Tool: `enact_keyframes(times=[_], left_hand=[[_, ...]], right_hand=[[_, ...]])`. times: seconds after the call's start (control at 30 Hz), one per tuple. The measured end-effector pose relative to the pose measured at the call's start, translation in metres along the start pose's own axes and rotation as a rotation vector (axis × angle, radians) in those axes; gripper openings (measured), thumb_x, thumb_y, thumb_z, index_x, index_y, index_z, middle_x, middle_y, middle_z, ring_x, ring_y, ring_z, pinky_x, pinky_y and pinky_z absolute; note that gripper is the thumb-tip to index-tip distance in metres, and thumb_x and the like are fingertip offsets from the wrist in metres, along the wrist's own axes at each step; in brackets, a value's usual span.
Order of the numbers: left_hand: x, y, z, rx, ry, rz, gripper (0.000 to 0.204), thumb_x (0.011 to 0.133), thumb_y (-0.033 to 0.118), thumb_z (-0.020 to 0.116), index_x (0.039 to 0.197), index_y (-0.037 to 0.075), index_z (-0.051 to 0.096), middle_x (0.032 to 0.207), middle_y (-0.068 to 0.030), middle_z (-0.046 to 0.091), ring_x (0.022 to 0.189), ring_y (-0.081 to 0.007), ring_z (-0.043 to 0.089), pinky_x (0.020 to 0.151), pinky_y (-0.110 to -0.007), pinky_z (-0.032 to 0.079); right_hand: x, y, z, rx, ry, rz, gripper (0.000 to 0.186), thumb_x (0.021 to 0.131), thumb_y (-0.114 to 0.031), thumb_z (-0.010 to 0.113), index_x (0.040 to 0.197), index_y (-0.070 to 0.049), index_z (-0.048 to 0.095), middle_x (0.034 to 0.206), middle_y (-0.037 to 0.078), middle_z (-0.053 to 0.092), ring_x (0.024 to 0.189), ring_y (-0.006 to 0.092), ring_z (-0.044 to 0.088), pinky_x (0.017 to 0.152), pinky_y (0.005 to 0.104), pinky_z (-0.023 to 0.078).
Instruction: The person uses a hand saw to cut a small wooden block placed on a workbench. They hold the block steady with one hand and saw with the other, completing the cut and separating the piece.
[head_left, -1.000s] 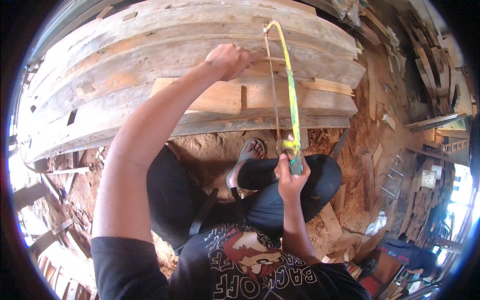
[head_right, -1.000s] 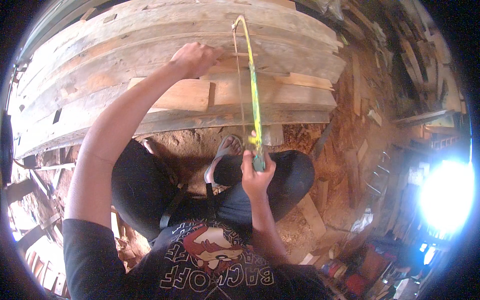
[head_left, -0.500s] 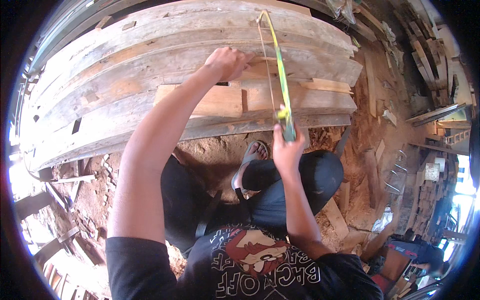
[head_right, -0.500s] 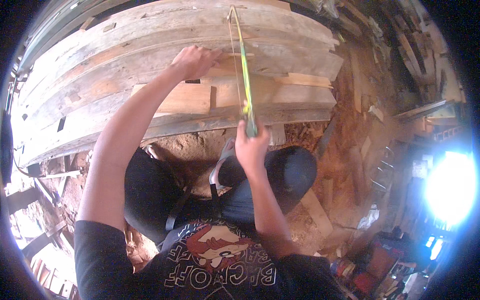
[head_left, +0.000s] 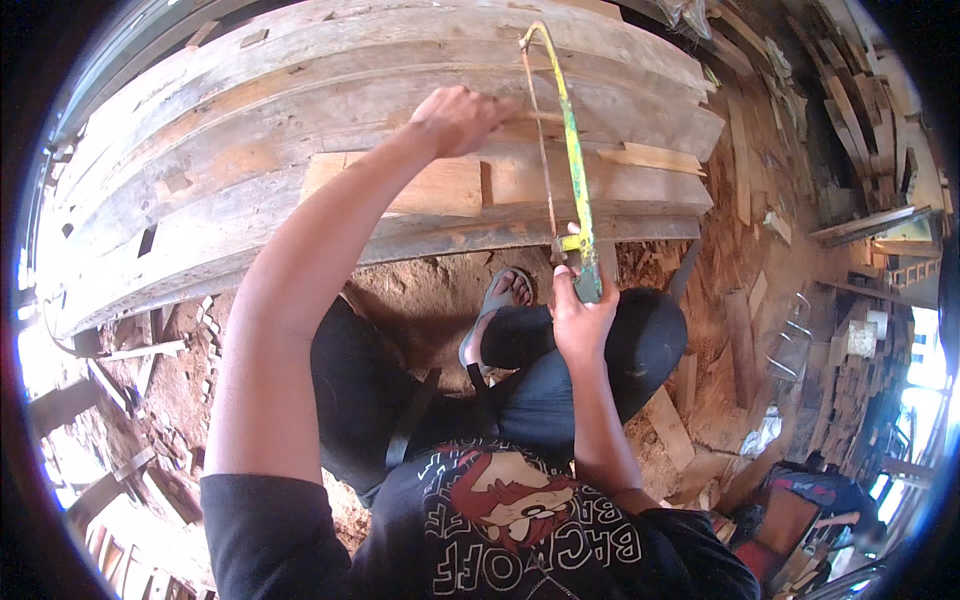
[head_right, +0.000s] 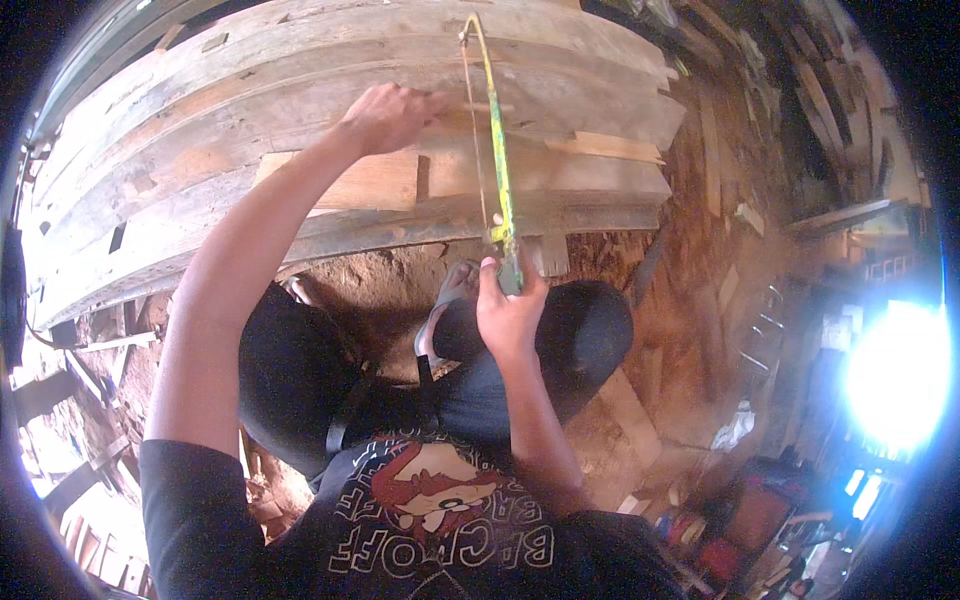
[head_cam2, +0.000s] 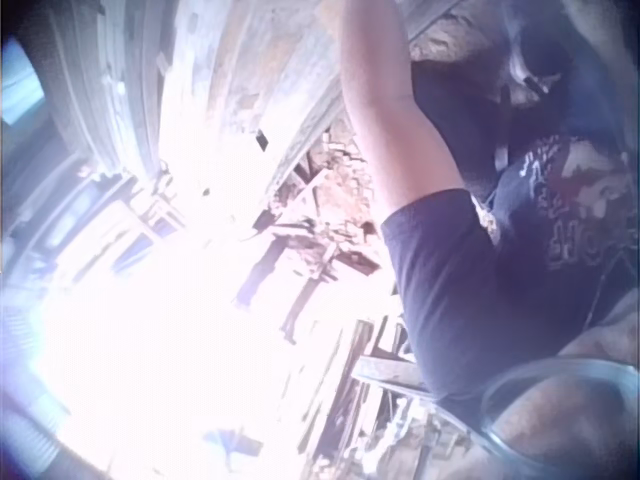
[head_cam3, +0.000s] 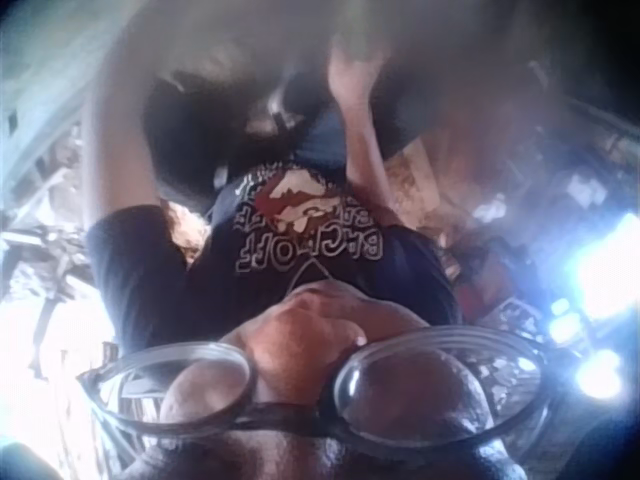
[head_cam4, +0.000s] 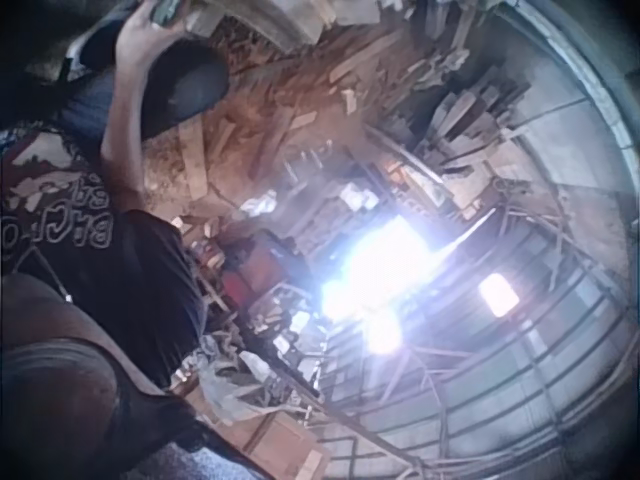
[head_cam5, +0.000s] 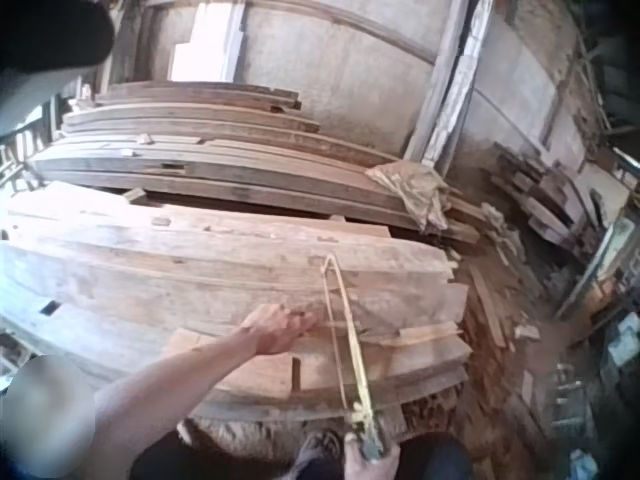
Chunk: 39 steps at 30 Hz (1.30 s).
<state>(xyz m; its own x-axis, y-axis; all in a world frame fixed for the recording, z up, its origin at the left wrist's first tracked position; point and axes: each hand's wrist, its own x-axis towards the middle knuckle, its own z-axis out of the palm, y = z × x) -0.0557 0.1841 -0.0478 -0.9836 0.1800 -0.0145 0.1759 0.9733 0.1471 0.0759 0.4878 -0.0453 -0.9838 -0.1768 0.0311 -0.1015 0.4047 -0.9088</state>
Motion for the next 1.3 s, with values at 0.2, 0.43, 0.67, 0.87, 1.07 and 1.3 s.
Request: enact_keyframes(times=[0.2, 0.43, 0.67, 0.87, 1.07, 1.3], left_hand=[[0.005, -0.005, 0.003, -0.007, 0.004, 0.034, 0.030, 0.108, 0.028, 0.055, 0.131, 0.008, 0.056, 0.110, -0.0162, 0.076, 0.096, -0.0405, 0.075, 0.082, -0.054, 0.062], [-0.003, 0.003, -0.003, 0.062, 0.021, 0.013, 0.027, 0.110, 0.028, 0.052, 0.132, 0.014, 0.057, 0.107, -0.0151, 0.076, 0.095, -0.0371, 0.077, 0.079, -0.050, 0.063], [-0.005, -0.001, -0.005, 0.060, 0.004, 0.055, 0.026, 0.111, 0.031, 0.051, 0.131, 0.015, 0.056, 0.107, -0.0156, 0.078, 0.096, -0.0393, 0.076, 0.080, -0.052, 0.062], [0.003, 0.001, -0.004, 0.022, -0.012, -0.025, 0.029, 0.112, 0.033, 0.049, 0.133, 0.014, 0.056, 0.107, -0.0167, 0.078, 0.099, -0.0381, 0.076, 0.083, -0.049, 0.063], [0.004, -0.003, -0.007, 0.002, 0.002, -0.019, 0.035, 0.112, 0.035, 0.048, 0.140, 0.015, 0.054, 0.111, -0.0176, 0.078, 0.102, -0.0374, 0.076, 0.087, -0.049, 0.063], [0.018, -0.020, -0.002, -0.040, -0.016, -0.066, 0.047, 0.111, 0.041, 0.050, 0.152, 0.018, 0.050, 0.115, -0.0190, 0.077, 0.107, -0.0387, 0.075, 0.094, -0.052, 0.060]], right_hand=[[-0.046, -0.006, -0.024, 0.006, -0.006, 0.206, 0.043, 0.100, 0.001, 0.062, 0.143, -0.003, 0.066, 0.110, 0.011, 0.079, 0.086, 0.0071, 0.065, 0.076, 0.0269, 0.053], [0.009, -0.002, 0.002, 0.023, 0.026, 0.110, 0.033, 0.100, -0.005, 0.066, 0.132, 0.002, 0.069, 0.112, 0.015, 0.078, 0.097, 0.0187, 0.072, 0.090, 0.0365, 0.054], [-0.002, 0.003, 0.011, 0.144, 0.006, 0.007, 0.046, 0.097, 0.004, 0.063, 0.143, -0.003, 0.066, 0.120, 0.012, 0.076, 0.104, 0.0138, 0.069, 0.094, 0.0333, 0.053], [0.023, -0.011, 0.030, -0.091, 0.060, -0.155, 0.050, 0.094, 0.006, 0.062, 0.142, -0.007, 0.067, 0.111, 0.009, 0.074, 0.096, 0.0133, 0.066, 0.086, 0.0306, 0.052], [0.077, -0.023, 0.050, 0.056, 0.093, -0.010, 0.043, 0.098, 0.000, 0.064, 0.139, -0.011, 0.071, 0.074, -0.003, 0.061, 0.059, 0.0025, 0.051, 0.054, 0.0236, 0.044], [0.074, -0.007, 0.036, -0.033, 0.040, -0.131, 0.036, 0.099, -0.004, 0.066, 0.134, -0.007, 0.072, 0.081, -0.001, 0.066, 0.064, 0.0052, 0.056, 0.058, 0.0265, 0.047]])
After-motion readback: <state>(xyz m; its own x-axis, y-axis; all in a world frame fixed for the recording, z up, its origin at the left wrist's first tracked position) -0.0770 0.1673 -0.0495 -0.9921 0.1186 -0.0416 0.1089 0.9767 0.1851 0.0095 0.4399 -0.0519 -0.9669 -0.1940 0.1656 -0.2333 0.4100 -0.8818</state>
